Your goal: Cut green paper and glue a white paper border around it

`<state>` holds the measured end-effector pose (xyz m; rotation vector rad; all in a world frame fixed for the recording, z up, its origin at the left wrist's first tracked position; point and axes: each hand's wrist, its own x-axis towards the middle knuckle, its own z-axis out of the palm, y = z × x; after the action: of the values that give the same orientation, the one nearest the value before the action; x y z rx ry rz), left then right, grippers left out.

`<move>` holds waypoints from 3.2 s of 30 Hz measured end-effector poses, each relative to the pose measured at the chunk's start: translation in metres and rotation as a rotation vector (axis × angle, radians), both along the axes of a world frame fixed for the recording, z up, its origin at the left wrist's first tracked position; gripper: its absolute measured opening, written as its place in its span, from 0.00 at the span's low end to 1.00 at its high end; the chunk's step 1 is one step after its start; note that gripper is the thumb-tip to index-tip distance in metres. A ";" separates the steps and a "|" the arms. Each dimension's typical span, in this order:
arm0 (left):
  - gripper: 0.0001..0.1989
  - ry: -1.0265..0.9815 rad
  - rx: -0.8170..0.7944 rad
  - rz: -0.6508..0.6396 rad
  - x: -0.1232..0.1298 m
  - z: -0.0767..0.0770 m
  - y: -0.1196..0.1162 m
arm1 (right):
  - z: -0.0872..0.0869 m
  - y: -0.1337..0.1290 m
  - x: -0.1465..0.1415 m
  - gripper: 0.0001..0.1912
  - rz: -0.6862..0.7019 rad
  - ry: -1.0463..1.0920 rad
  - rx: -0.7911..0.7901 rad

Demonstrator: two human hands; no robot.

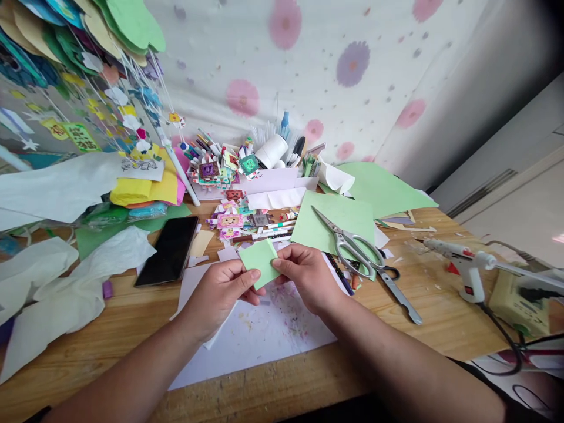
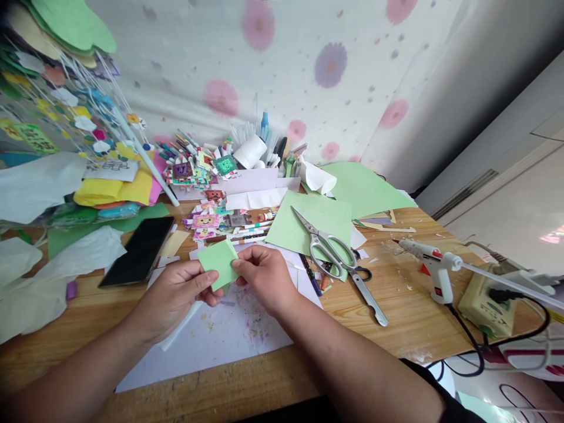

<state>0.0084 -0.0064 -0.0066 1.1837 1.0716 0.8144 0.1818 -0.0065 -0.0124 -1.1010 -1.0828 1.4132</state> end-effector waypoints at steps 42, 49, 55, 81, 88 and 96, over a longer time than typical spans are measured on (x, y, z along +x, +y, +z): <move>0.14 0.098 0.011 0.002 0.000 0.005 -0.004 | 0.017 0.014 0.019 0.12 -0.085 -0.727 0.362; 0.16 -0.130 -0.053 0.191 -0.005 0.003 0.003 | 0.022 0.008 0.126 0.15 -0.259 -1.368 0.164; 0.17 -0.246 -0.076 0.244 -0.006 0.008 0.000 | 0.006 0.010 0.139 0.27 -0.234 -1.475 0.075; 0.16 -0.323 -0.001 0.285 -0.009 0.022 -0.009 | 0.037 -0.080 0.056 0.35 0.475 -0.419 0.147; 0.17 -0.319 0.009 0.272 -0.008 0.024 -0.011 | 0.040 -0.079 0.050 0.35 0.456 -0.443 0.146; 0.16 -0.315 0.015 0.250 -0.008 0.023 -0.011 | 0.040 -0.080 0.049 0.33 0.454 -0.406 0.141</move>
<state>0.0006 -0.0179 0.0161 0.9058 0.9619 1.1635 0.2305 -0.0861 0.0274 -1.1090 -1.7856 1.4576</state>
